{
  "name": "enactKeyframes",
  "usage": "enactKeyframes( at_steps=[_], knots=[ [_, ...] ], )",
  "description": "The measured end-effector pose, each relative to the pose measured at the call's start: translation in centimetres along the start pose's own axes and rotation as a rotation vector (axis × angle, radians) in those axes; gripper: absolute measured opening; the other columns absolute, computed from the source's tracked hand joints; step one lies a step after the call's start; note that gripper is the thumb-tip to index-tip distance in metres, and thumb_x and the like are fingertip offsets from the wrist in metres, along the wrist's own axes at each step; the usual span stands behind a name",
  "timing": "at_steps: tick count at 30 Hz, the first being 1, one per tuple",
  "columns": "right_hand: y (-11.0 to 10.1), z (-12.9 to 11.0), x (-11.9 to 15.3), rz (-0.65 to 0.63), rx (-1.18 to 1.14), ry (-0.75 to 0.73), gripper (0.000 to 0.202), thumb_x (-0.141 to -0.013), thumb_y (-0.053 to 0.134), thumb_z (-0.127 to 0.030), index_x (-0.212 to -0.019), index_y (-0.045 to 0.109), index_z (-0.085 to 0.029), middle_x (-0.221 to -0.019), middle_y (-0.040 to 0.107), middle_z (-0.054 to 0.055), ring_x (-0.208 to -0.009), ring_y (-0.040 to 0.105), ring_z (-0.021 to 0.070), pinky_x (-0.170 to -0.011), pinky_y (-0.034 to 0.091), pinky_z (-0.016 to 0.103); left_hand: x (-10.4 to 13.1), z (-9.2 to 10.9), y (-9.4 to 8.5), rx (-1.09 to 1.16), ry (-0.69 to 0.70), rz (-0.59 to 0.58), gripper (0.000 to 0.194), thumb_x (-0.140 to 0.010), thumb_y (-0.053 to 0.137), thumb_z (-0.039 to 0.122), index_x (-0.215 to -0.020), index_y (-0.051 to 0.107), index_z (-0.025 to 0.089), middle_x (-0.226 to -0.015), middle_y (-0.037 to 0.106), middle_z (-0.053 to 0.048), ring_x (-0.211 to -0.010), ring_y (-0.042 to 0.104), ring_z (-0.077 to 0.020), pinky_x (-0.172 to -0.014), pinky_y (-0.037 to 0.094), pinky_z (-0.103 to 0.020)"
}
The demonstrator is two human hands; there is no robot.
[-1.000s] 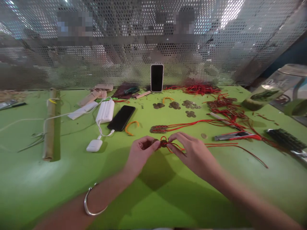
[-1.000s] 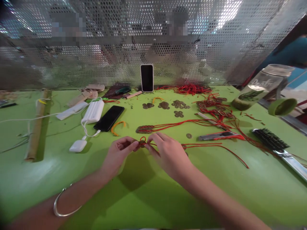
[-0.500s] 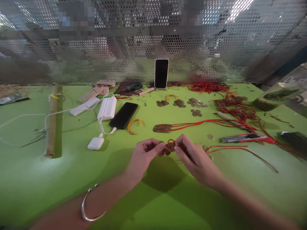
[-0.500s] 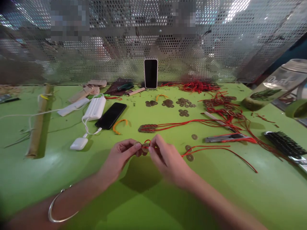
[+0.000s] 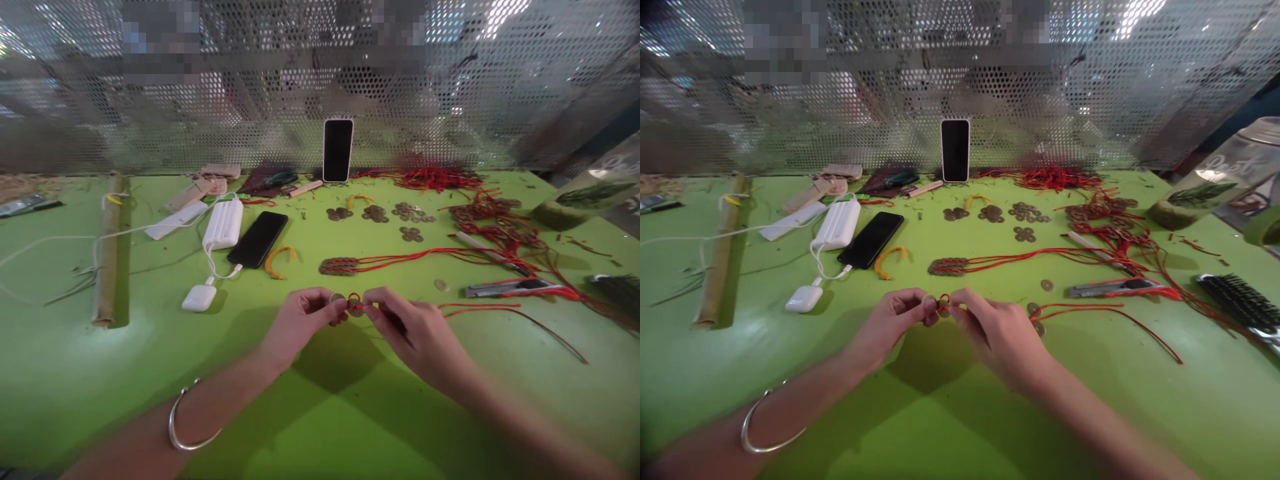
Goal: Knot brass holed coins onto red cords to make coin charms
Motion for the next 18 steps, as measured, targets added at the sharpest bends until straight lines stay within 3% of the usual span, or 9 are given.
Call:
enactKeyframes(
  at_steps=[5,9,14,16,18],
  knots=[
    [-0.1,-0.6,0.0,0.072,0.025,-0.078,0.010,-0.096,0.041,-0.021,-0.095,0.051,-0.021,-0.070,0.060,-0.002,-0.049,0.046,0.0074,-0.049,0.036,0.020,0.1,0.1,-0.1,-0.027,0.065,0.029,0.019,-0.073,0.073,0.031,-0.069,0.064,0.015,-0.063,0.062,0.001,-0.061,0.054,-0.0090,-0.063,0.043,-0.021],
    [-0.5,-1.6,0.1,0.169,0.082,-0.253,0.011,-0.092,0.045,-0.013,-0.096,0.052,-0.020,-0.088,0.063,0.005,-0.076,0.058,0.0134,-0.067,0.046,0.025,0.6,0.4,0.1,-0.022,0.082,0.056,0.019,-0.074,0.071,0.029,-0.069,0.061,0.014,-0.062,0.060,0.001,-0.061,0.054,-0.0093,-0.061,0.044,-0.021],
    [-0.3,-2.9,0.9,0.246,0.266,-0.461,0.018,-0.085,0.055,-0.008,-0.100,0.055,-0.018,-0.096,0.064,0.009,-0.088,0.060,0.0198,-0.073,0.048,0.032,1.3,0.8,0.1,-0.040,0.133,0.083,0.016,-0.075,0.070,0.025,-0.070,0.058,0.015,-0.060,0.056,0.003,-0.058,0.055,-0.0082,-0.058,0.046,-0.018],
    [-0.3,-3.1,1.1,0.248,0.191,-0.448,0.017,-0.085,0.054,-0.009,-0.099,0.055,-0.019,-0.097,0.063,0.008,-0.090,0.060,0.0185,-0.074,0.049,0.031,1.4,0.8,0.2,-0.037,0.141,0.067,0.015,-0.076,0.069,0.025,-0.072,0.058,0.015,-0.061,0.057,0.004,-0.058,0.057,-0.0081,-0.059,0.048,-0.018],
    [-0.6,-2.6,0.9,0.241,-0.030,-0.294,0.009,-0.088,0.052,-0.014,-0.095,0.054,-0.020,-0.097,0.062,0.007,-0.092,0.059,0.0168,-0.077,0.049,0.029,1.4,0.7,0.2,-0.049,0.145,0.055,0.014,-0.078,0.068,0.026,-0.075,0.059,0.015,-0.064,0.060,0.003,-0.059,0.059,-0.0084,-0.061,0.050,-0.019]
  ],
)
Point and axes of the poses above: each hand's wrist, its own x-axis away from the middle knuckle, its own y-axis out of the palm, z = x × y, the point moved 5 cm from there along -x, towards the middle knuckle
